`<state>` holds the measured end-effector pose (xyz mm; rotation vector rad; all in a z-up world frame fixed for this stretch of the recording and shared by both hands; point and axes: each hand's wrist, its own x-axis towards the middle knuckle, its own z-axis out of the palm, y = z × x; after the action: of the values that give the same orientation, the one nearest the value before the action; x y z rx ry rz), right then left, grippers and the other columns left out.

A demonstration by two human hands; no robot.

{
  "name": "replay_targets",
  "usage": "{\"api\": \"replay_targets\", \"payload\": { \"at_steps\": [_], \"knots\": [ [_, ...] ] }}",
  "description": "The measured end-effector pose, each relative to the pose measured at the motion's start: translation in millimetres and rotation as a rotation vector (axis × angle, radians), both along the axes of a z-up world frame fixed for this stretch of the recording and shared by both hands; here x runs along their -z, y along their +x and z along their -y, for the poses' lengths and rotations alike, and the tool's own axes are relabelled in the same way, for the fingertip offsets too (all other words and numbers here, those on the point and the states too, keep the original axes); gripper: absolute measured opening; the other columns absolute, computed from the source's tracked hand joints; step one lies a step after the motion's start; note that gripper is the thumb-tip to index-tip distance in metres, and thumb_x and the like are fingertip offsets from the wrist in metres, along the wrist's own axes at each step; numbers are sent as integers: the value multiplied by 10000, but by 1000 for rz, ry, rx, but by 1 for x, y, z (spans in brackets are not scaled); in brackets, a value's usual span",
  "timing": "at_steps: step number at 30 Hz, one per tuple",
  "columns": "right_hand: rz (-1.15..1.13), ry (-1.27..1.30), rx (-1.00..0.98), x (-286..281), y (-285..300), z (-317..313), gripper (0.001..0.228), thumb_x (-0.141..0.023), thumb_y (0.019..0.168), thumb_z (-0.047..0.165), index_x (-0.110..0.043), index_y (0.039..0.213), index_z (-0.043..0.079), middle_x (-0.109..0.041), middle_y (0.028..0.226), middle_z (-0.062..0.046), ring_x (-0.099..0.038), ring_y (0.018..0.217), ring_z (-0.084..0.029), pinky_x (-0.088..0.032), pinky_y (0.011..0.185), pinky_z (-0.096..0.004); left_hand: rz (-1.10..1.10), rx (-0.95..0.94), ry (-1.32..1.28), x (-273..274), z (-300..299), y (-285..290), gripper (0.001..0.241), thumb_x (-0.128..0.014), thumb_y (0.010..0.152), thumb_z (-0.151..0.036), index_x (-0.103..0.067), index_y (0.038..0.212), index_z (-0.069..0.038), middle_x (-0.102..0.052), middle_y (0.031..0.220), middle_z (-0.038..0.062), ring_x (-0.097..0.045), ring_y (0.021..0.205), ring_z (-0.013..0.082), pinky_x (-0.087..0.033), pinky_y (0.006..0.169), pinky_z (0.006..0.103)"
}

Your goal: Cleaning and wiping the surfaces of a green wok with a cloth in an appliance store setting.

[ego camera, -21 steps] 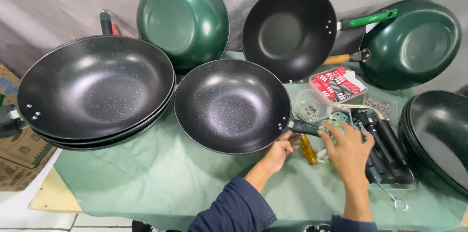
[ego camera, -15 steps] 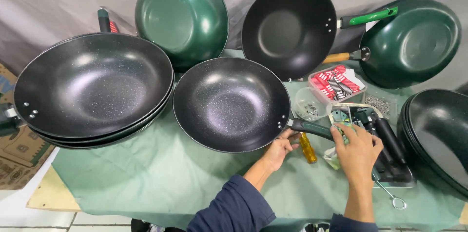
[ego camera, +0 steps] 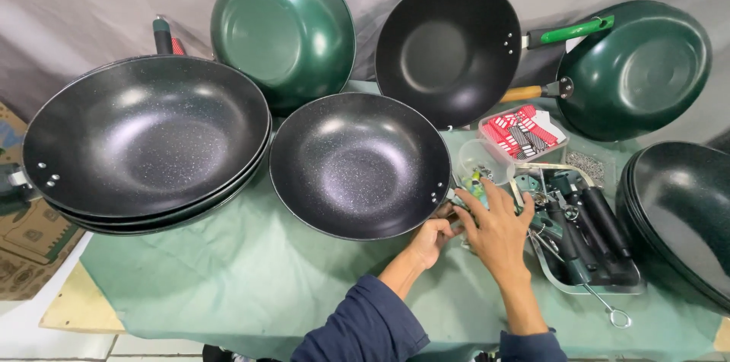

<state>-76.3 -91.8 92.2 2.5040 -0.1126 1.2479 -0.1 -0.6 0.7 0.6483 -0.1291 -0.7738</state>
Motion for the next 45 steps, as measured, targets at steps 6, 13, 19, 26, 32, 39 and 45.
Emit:
{"api": "replay_targets", "payload": {
  "at_steps": [6, 13, 19, 26, 32, 39, 45],
  "knots": [
    [21, 10, 156, 7, -22, 46, 268, -629, 1000, 590, -730, 1159, 399, -705, 1156, 4, -679, 1025, -166, -342, 1174, -486, 156, 74, 57, -6, -3, -1, 835, -473, 612, 9, -591, 1426, -141, -582, 1426, -67, -516, 1332, 192, -521, 1006, 300],
    [18, 154, -4, 16, -7, 19, 195, -657, 1004, 438, -760, 1118, 318, -702, 1264, -80, -649, 1154, -233, -318, 1175, -479, 119, 48, 28, -2, -2, 0, 787, -494, 617, 35, -631, 1377, -115, -623, 1393, -32, -554, 1296, 216, -535, 982, 325],
    [83, 31, -249, 13, -14, -8, 167, -681, 962, 170, -756, 1072, 271, -674, 1330, -110, -649, 1187, -285, -458, 1017, -430, -57, -15, 23, 12, 6, 4, 645, -529, 628, 108, -699, 1212, -108, -625, 1165, -38, -578, 1199, 217, -573, 967, 356],
    [-275, 194, -44, 69, -36, 15, 325, -662, 812, 148, -678, 1105, 287, -648, 1251, -65, -623, 957, -323, -474, 700, -447, 157, 85, 24, -11, -6, -2, 606, -456, 579, -28, -665, 1137, -139, -662, 1131, -38, -540, 1033, 90, -409, 792, 198],
    [-540, 510, 237, 98, -24, 45, 351, -637, 849, 275, -623, 1199, 292, -582, 1388, -123, -621, 1128, -394, -585, 757, -578, 219, 102, 57, -11, -6, -2, 633, -433, 637, -23, -628, 1232, -116, -625, 1312, 0, -526, 1313, 147, -443, 1061, 294],
    [-780, 778, 423, 43, -34, 24, 459, -544, 842, 285, -580, 1284, 406, -593, 1246, -99, -664, 1082, -397, -548, 838, -575, 176, 184, 84, -22, -11, -6, 479, -514, 734, -1, -574, 1165, -204, -615, 1309, -30, -573, 1249, 120, -463, 934, 263],
    [-890, 774, 543, 18, -71, 20, 412, -536, 882, 284, -604, 1281, 362, -644, 1136, -133, -707, 985, -389, -544, 845, -473, 194, 298, 148, -37, -15, -16, 812, -540, 763, -31, -362, 1554, -69, -495, 1519, 124, -515, 1366, 254, -482, 1015, 318]
  ]
}}
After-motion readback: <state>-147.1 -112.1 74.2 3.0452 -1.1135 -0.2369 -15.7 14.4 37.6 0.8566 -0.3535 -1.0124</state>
